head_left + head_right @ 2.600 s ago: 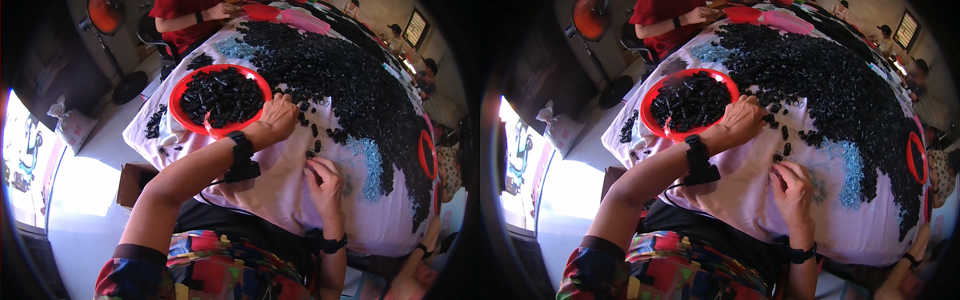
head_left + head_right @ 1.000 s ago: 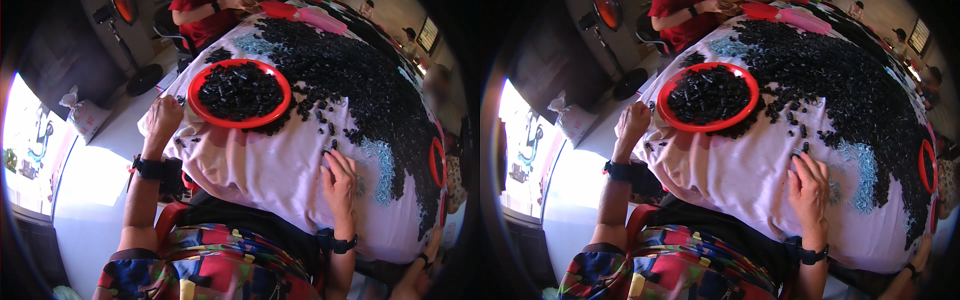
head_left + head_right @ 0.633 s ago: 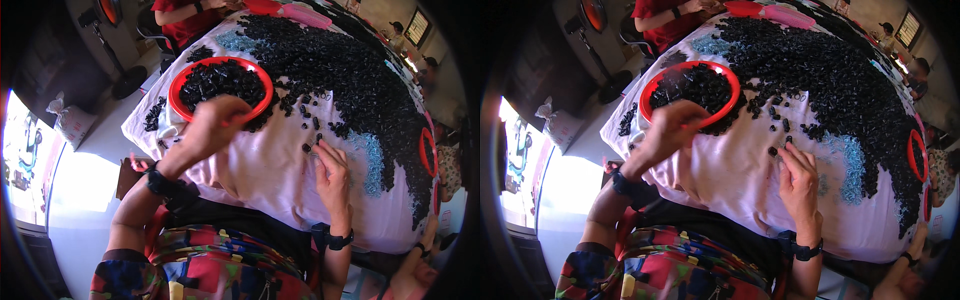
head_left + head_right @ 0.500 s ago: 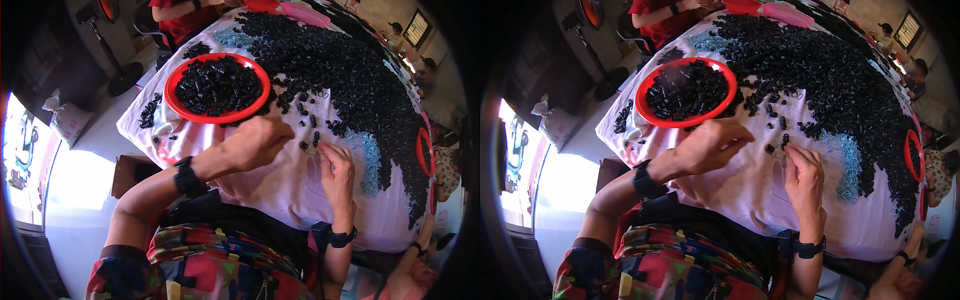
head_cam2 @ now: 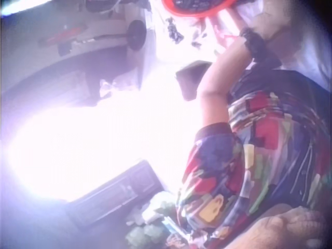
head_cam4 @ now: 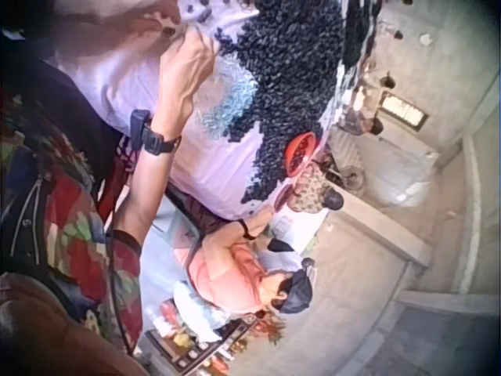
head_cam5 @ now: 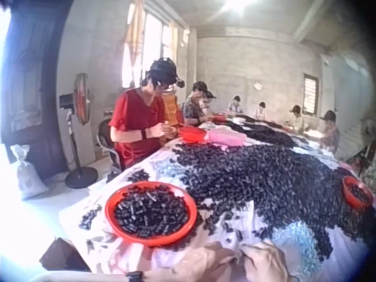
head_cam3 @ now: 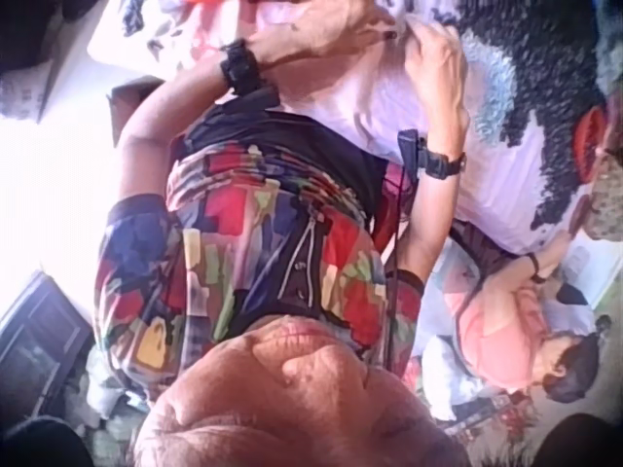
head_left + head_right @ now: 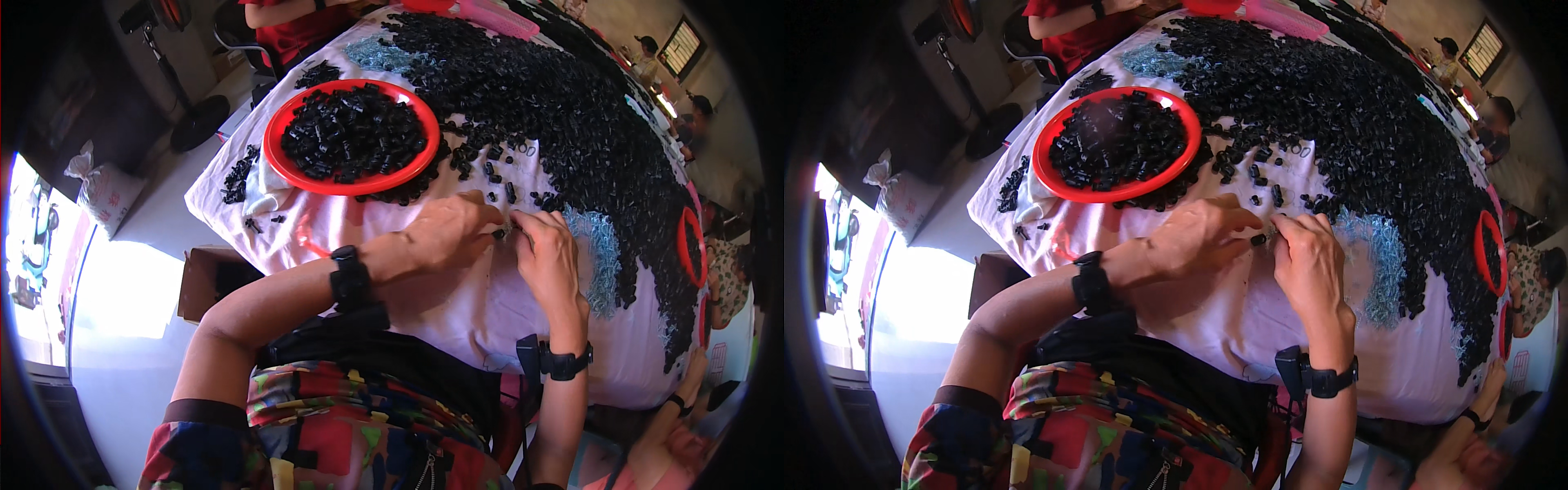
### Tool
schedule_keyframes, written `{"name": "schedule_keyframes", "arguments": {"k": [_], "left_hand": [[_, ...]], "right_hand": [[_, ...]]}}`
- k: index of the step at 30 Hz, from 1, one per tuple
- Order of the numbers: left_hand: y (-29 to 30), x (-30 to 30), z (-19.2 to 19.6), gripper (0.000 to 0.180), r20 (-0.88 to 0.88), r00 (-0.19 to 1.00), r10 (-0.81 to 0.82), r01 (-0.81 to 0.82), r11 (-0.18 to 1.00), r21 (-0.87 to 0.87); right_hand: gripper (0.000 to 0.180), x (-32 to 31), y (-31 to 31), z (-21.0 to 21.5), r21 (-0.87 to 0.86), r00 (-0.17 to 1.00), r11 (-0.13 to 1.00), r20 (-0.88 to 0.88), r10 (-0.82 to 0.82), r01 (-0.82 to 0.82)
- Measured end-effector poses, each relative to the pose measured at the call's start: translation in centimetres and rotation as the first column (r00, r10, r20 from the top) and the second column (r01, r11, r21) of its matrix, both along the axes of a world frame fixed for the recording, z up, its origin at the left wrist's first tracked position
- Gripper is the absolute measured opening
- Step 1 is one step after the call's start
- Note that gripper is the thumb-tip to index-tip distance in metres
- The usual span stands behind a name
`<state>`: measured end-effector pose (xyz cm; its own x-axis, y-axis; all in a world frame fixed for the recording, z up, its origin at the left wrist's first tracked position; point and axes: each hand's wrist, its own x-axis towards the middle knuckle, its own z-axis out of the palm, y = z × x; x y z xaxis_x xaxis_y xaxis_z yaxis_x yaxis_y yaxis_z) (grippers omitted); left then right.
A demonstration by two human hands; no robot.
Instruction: Sorting small black plastic components on a table covered with a pink cloth.
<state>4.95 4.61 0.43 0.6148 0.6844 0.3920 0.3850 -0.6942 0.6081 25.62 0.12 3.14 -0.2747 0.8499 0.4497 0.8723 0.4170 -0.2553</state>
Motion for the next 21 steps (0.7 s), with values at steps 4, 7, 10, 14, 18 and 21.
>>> {"name": "schedule_keyframes", "arguments": {"k": [4, 7, 10, 14, 18, 21], "left_hand": [[0.7, 1.5, -0.6, 0.024, -0.106, 0.994, -0.014, 0.019, 0.999, 0.043], [0.4, 0.6, -0.7, 0.025, -0.116, 0.993, 0.009, -0.006, 1.000, 0.029], [-0.5, -2.1, -0.6, 0.023, -0.051, 0.999, -0.008, 0.005, 0.998, -0.056], [-1.4, -4.4, 0.5, 0.025, 0.071, 0.997, 0.010, 0.002, 0.985, -0.170], [-2.4, -5.4, 0.5, 0.025, 0.221, 0.974, 0.040, 0.071, 0.878, -0.474], [-3.1, -5.7, 0.4, 0.026, 0.218, 0.973, 0.076, 0.079, 0.777, -0.624]], "right_hand": [[0.015, -0.1, 0.8, -0.5, -0.057, 0.984, 0.997, 0.172, -0.035, 0.046], [0.018, 0.4, 0.5, -0.7, -0.074, 0.990, 0.997, 0.141, -0.001, 0.012], [0.019, 0.8, -0.1, -1.0, -0.046, 0.996, 0.999, 0.091, -0.022, 0.026], [0.019, 0.6, -0.6, -0.3, -0.012, 0.993, 0.999, 0.114, -0.041, 0.043], [0.018, 0.9, -0.5, -0.3, -0.059, 0.989, 0.996, 0.139, -0.055, 0.064], [0.014, 1.2, -0.5, 0.0, -0.065, 0.995, 0.994, -0.022, -0.095, 0.093]]}}
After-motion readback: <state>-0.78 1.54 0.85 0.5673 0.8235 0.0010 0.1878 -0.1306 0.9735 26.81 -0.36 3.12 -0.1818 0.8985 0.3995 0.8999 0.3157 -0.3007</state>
